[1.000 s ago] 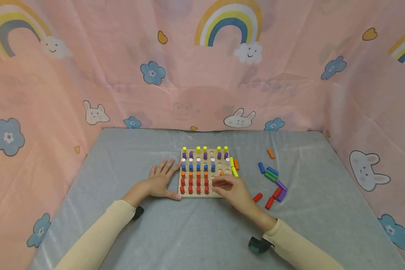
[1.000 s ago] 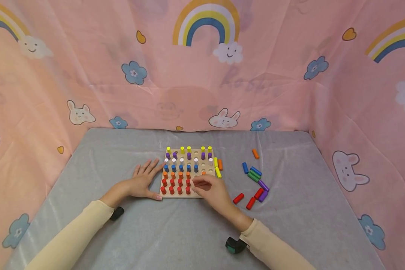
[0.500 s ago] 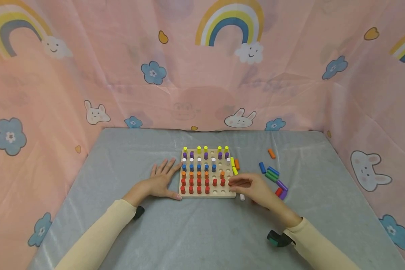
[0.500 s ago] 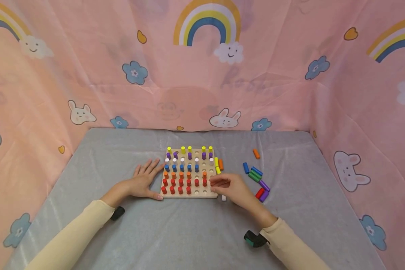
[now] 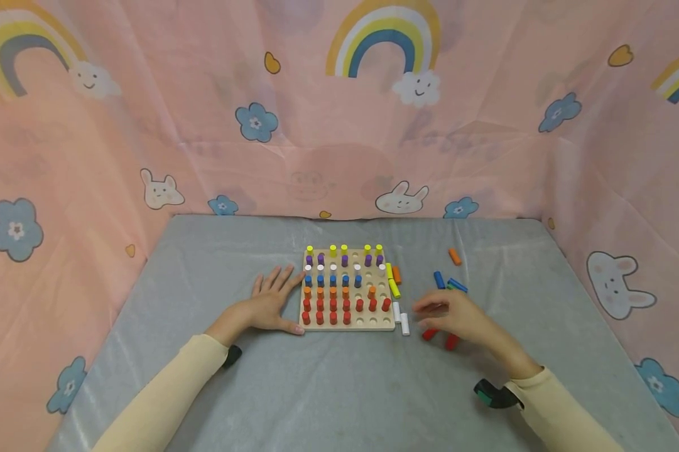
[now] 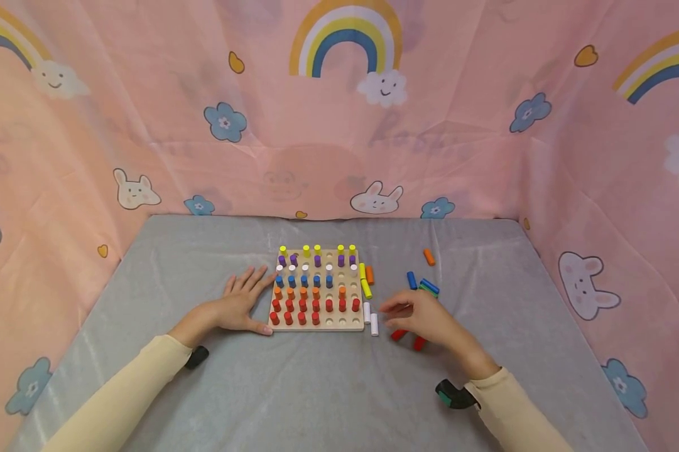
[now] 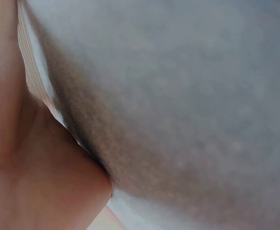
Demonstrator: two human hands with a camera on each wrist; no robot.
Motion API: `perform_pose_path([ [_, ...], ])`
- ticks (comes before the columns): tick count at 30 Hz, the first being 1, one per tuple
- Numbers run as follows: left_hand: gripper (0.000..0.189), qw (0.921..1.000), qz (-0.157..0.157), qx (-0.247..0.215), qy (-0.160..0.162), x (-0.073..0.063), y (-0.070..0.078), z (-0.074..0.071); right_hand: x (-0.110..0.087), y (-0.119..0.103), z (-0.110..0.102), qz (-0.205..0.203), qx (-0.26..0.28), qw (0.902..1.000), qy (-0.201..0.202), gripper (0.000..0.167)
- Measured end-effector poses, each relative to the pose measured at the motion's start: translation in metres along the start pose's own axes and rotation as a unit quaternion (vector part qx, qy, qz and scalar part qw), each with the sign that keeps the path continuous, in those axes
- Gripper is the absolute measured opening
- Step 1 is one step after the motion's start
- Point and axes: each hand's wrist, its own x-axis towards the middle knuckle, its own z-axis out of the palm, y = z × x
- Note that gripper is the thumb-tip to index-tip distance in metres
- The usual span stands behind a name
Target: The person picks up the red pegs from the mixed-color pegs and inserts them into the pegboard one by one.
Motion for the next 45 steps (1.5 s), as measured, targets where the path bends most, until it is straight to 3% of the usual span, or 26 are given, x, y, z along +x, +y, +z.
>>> perform_pose_path([
  [8,0.122,1.0,-0.002,-0.002,0.0,-0.001,0.0,0.0,-0.004,0.012,-0.004,-0.009,-0.056,0.9975,-0.042,0.026],
  [14,0.122,1.0,0.001,0.001,0.001,0.0,-0.001,0.001,-0.009,0.016,-0.004,-0.007,-0.046,0.9968,-0.064,0.025],
  [27,0.123,1.0,0.006,-0.007,0.001,0.0,-0.002,0.001,-0.008,0.026,0.003,0.008,-0.021,0.9979,-0.06,0.022],
  [45,0.123,0.9999,0.007,-0.001,0.009,0.0,-0.002,0.002,-0.007,0.029,0.007,-0.018,-0.03,0.9986,-0.039,0.017],
])
